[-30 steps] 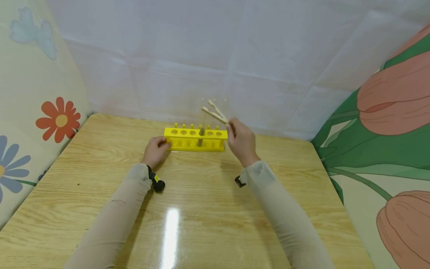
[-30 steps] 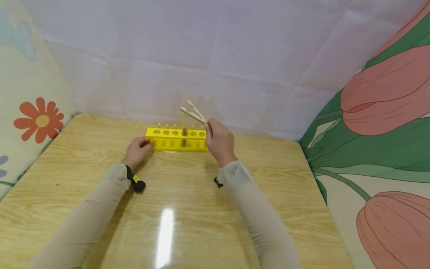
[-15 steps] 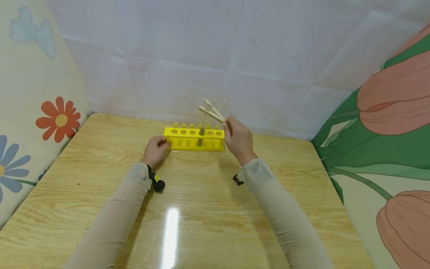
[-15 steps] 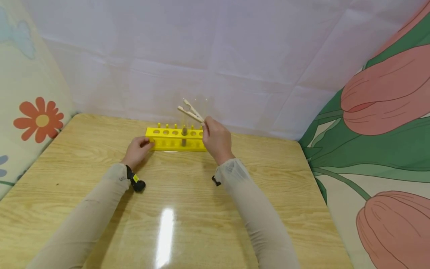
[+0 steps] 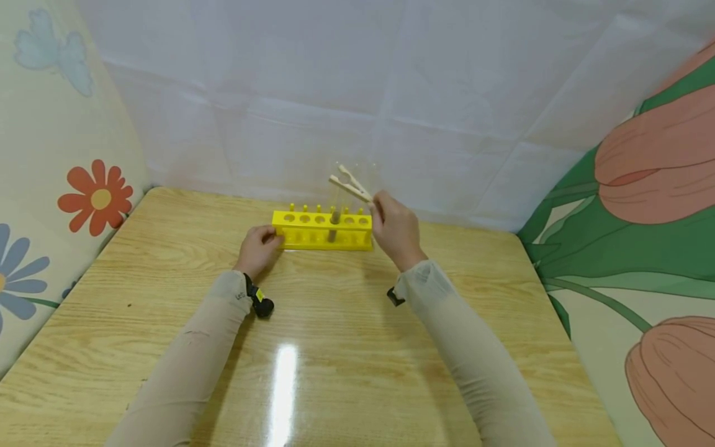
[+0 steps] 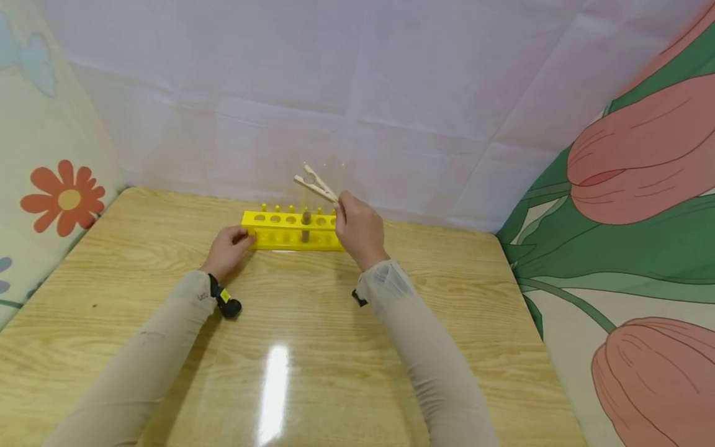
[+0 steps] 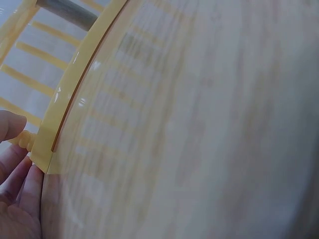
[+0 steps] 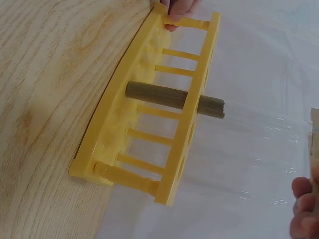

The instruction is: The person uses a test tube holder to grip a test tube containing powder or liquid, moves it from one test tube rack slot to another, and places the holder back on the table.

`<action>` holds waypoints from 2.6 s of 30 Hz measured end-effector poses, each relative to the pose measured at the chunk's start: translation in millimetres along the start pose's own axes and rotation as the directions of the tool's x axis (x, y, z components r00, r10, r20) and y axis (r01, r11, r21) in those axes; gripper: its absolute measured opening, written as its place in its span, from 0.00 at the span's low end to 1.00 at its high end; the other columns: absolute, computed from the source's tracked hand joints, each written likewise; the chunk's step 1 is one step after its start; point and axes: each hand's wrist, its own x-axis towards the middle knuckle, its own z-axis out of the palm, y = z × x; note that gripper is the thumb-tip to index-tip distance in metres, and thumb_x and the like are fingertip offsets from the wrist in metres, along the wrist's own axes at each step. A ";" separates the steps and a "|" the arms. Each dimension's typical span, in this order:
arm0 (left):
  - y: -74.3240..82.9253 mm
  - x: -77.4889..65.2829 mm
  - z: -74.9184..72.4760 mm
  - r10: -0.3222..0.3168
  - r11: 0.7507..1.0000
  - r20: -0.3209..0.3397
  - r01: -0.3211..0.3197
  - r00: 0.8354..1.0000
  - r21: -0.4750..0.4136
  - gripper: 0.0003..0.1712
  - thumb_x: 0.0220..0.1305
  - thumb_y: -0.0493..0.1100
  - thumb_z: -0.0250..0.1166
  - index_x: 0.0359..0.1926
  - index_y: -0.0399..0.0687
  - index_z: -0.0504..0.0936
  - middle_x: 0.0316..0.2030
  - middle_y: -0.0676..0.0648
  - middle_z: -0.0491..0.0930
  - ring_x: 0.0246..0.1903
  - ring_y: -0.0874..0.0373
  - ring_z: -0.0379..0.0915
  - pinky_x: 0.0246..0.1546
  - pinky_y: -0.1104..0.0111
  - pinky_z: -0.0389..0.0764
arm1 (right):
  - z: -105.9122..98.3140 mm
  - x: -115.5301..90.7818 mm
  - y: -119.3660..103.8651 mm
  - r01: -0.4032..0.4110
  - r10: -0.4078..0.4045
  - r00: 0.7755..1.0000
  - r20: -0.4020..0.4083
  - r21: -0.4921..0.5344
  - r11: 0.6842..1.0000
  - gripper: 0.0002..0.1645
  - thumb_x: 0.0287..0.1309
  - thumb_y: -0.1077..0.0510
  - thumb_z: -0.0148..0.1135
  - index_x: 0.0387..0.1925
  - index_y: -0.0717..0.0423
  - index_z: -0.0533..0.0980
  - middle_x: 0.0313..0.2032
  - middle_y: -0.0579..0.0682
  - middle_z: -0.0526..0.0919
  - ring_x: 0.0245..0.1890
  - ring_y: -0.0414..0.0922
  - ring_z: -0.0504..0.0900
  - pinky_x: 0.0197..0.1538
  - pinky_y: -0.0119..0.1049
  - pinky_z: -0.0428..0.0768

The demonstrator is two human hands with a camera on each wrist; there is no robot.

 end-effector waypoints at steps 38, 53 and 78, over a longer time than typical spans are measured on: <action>-0.4 0.0 0.6 0.013 1.000 0.002 -0.013 1.000 -0.009 0.22 0.75 0.42 0.58 0.58 0.27 0.76 0.60 0.29 0.67 0.59 0.38 0.65 0.64 0.48 0.69 | 8.0 -6.9 5.0 -0.083 0.081 0.990 0.113 0.020 0.996 0.07 0.71 0.64 0.59 0.34 0.62 0.74 0.21 0.53 0.75 0.17 0.46 0.69 0.21 0.39 0.70; -4.8 2.6 1.3 0.049 0.999 -0.019 -0.049 0.999 -0.005 0.18 0.74 0.41 0.59 0.53 0.27 0.78 0.55 0.30 0.70 0.54 0.40 0.66 0.60 0.50 0.70 | 19.5 -19.4 9.6 -0.090 0.088 0.985 0.150 0.005 0.996 0.11 0.71 0.62 0.60 0.31 0.61 0.72 0.21 0.53 0.74 0.17 0.47 0.69 0.21 0.40 0.70; -2.0 1.0 0.2 0.028 0.998 -0.002 -0.028 1.000 -0.047 0.21 0.75 0.41 0.59 0.58 0.25 0.77 0.61 0.27 0.67 0.60 0.36 0.64 0.64 0.48 0.69 | 35.7 -34.5 11.5 -0.128 0.129 0.964 0.233 -0.019 0.992 0.09 0.72 0.61 0.59 0.34 0.60 0.74 0.21 0.51 0.75 0.18 0.45 0.69 0.21 0.38 0.72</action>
